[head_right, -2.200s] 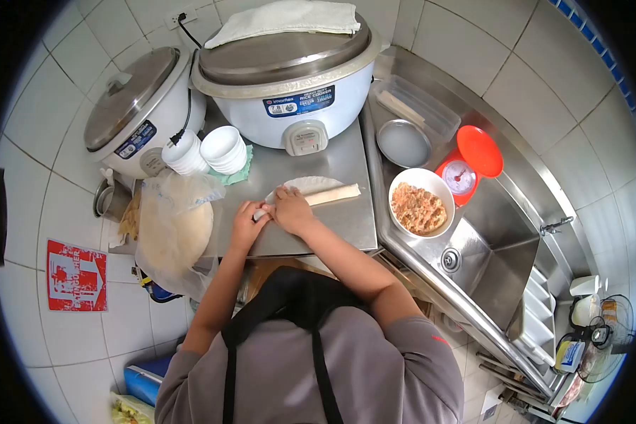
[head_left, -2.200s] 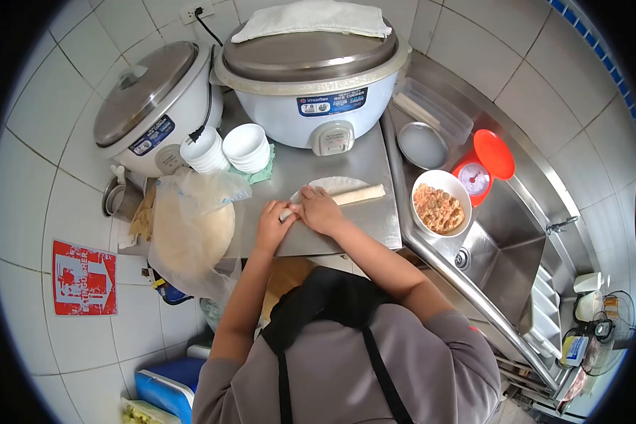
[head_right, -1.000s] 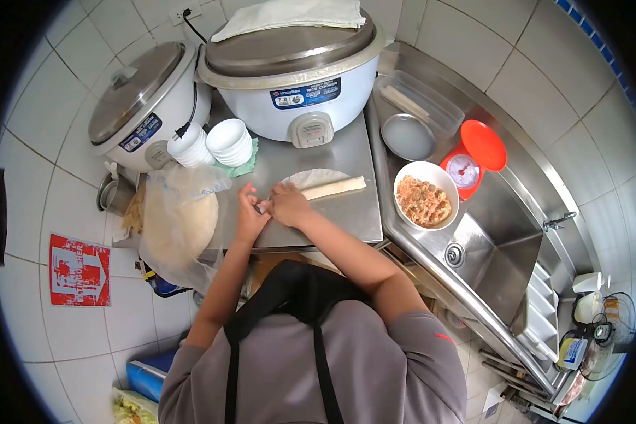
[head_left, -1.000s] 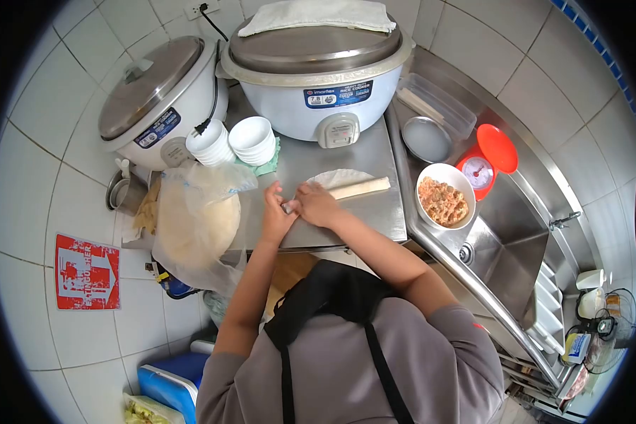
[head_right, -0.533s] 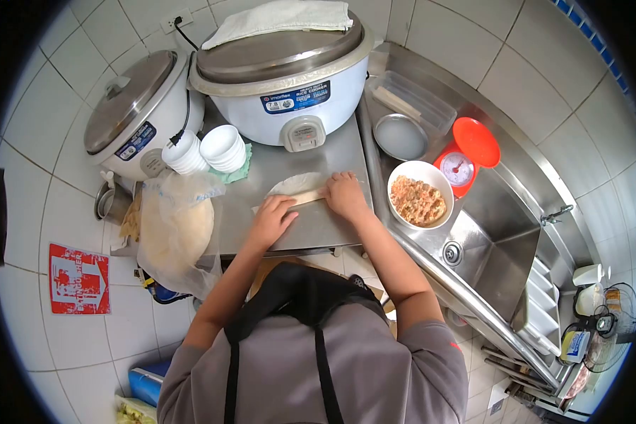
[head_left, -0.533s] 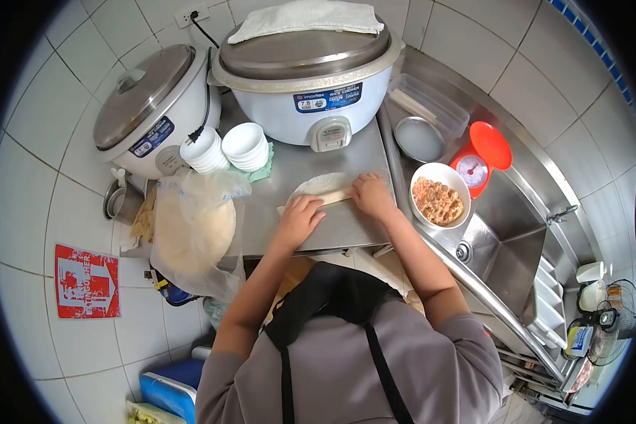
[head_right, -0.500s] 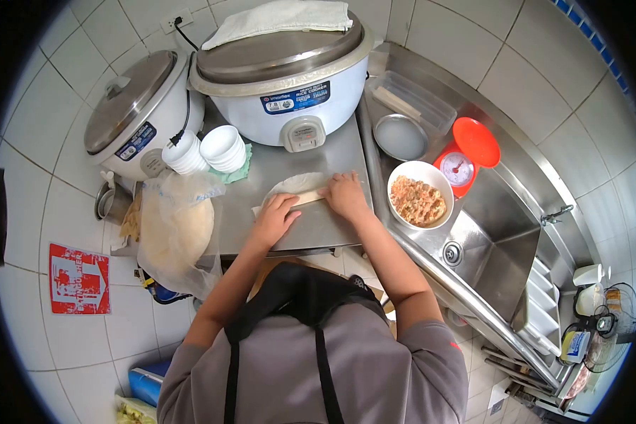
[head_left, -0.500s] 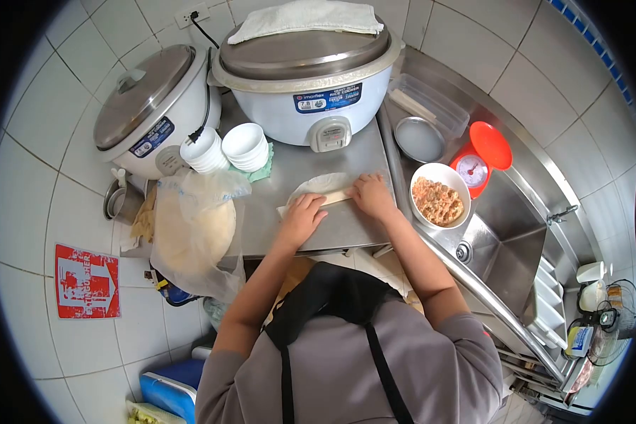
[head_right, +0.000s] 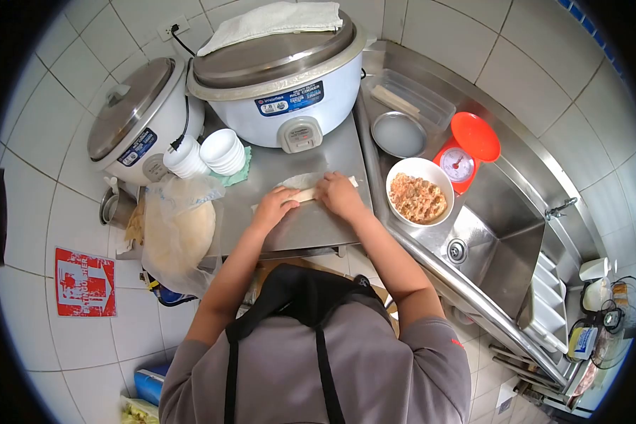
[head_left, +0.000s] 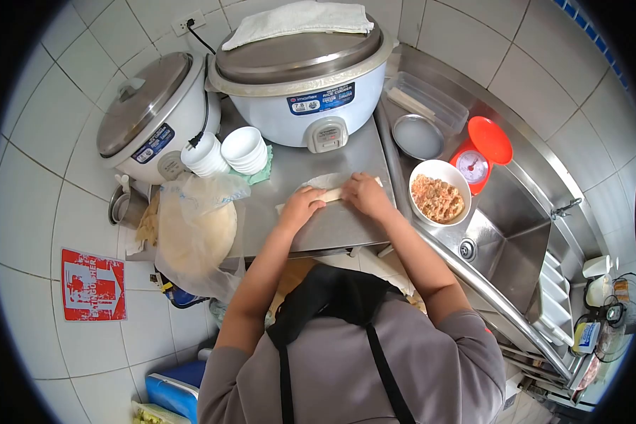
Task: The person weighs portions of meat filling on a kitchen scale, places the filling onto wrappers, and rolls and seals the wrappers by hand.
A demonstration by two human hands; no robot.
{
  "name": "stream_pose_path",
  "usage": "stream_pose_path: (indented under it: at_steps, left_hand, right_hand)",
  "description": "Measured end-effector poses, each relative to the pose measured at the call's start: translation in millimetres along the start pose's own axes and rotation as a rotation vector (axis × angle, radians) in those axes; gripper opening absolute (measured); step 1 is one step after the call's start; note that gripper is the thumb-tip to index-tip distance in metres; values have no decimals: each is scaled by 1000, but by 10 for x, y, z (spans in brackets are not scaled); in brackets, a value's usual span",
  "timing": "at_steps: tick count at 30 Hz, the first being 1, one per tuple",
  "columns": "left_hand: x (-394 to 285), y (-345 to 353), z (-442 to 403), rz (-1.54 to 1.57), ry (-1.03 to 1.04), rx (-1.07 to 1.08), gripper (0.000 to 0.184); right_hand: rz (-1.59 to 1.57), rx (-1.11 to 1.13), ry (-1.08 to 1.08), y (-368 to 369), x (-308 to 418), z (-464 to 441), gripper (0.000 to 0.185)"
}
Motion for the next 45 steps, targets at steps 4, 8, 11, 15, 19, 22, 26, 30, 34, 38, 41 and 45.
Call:
stream_pose_path:
  at_steps: [4, 8, 11, 15, 19, 22, 26, 30, 34, 38, 41, 45]
  left_hand:
    - [-17, -16, 91, 55, -68, 81, 30]
    - [-426, -34, 187, -135, 87, -80, 30]
    - [-400, 118, 203, -199, 158, -30, 28]
    - [-96, 110, 65, -116, -27, 24, 28]
    - [-183, 57, -42, -244, 12, 3, 28]
    - [-326, 133, 18, -294, 177, -50, 28]
    - [-153, 146, -35, -249, 142, -37, 33]
    - [91, 67, -188, -125, -56, 36, 38]
    - [7, 135, -167, -229, 112, -62, 41]
    - [107, 127, -198, -195, 92, -37, 43]
    - [88, 114, -251, -236, 36, 3, 43]
    - [-175, 177, -383, -227, 95, -7, 41]
  right_hand:
    - [-227, -38, -19, 34, -19, 124, 14]
    - [-274, -57, -39, 73, -28, 176, 15]
    - [-176, -129, -26, 20, -14, 174, 15]
    - [-104, -142, -90, -11, 144, 63, 12]
    - [-111, -10, -30, 199, 106, -69, 10]
    - [-92, 21, 35, 291, 36, -184, 10]
    - [-89, -71, 49, 292, 34, -233, 9]
    - [-97, -63, 48, 327, 60, -273, 12]
    - [-35, 15, 92, 484, -32, -379, 16]
    - [-13, 35, 6, 267, -194, -252, 22]
    - [87, 204, 10, 145, -376, -216, 30]
    - [-42, 170, -99, -431, -162, -259, 35]
Point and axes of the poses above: each hand's wrist, its own z-axis away from the middle knuckle, its own y-axis out of the palm, x = y × z, the point moved 7 cm from there along -z, towards the middle knuckle, and after that the axes turned 14 degrees about z, right-handed, at the moved point
